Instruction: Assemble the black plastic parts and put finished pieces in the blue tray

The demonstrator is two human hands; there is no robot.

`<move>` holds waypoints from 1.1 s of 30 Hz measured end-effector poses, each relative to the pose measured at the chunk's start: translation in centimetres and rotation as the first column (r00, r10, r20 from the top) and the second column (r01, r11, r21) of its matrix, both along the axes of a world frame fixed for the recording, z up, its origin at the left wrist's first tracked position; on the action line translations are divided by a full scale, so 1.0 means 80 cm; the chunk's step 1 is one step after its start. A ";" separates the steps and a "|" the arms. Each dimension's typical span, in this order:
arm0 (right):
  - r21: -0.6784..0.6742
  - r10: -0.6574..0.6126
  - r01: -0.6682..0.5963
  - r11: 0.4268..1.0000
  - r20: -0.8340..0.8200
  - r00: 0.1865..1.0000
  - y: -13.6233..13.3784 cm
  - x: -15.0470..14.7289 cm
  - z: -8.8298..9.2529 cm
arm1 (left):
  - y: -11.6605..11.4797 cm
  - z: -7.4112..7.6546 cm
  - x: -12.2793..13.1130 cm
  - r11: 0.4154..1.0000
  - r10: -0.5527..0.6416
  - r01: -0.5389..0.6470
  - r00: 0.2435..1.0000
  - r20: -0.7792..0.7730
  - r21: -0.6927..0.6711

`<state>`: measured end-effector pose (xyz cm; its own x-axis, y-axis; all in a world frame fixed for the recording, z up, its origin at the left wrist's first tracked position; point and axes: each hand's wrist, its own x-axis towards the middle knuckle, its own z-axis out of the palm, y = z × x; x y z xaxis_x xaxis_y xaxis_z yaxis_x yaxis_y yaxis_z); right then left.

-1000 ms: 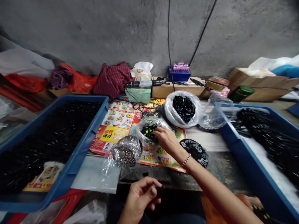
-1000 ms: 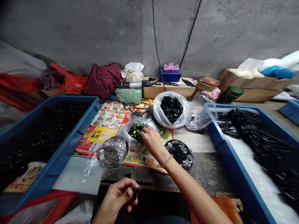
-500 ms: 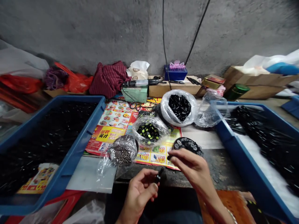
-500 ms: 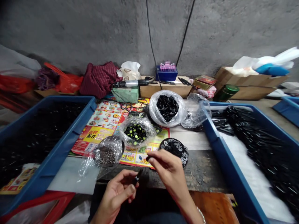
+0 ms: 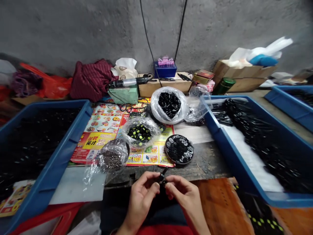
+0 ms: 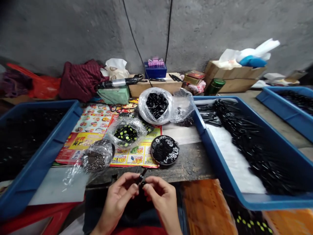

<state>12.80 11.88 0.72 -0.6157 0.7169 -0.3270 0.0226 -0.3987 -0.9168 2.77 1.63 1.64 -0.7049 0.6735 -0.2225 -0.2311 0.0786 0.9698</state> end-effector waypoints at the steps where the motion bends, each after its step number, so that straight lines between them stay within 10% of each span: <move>1: 0.009 0.015 -0.015 1.000 0.005 1.000 -0.003 0.002 -0.003 | 0.000 -0.001 0.001 1.000 0.013 -0.013 1.000 -0.021 0.007; 15: 0.548 -0.002 0.009 0.836 -0.013 1.000 -0.063 0.014 -0.010 | 0.002 -0.008 0.019 0.985 0.172 -0.171 0.985 -0.023 0.035; 24: 0.461 0.245 -0.209 0.862 -0.018 0.969 -0.066 0.013 -0.028 | 0.005 -0.006 0.021 0.975 0.219 -0.219 0.976 0.003 0.024; 33: 0.292 0.340 -0.324 0.900 -0.002 0.940 -0.020 0.028 0.000 | -0.001 -0.007 0.025 0.993 0.111 -0.114 0.989 0.093 0.027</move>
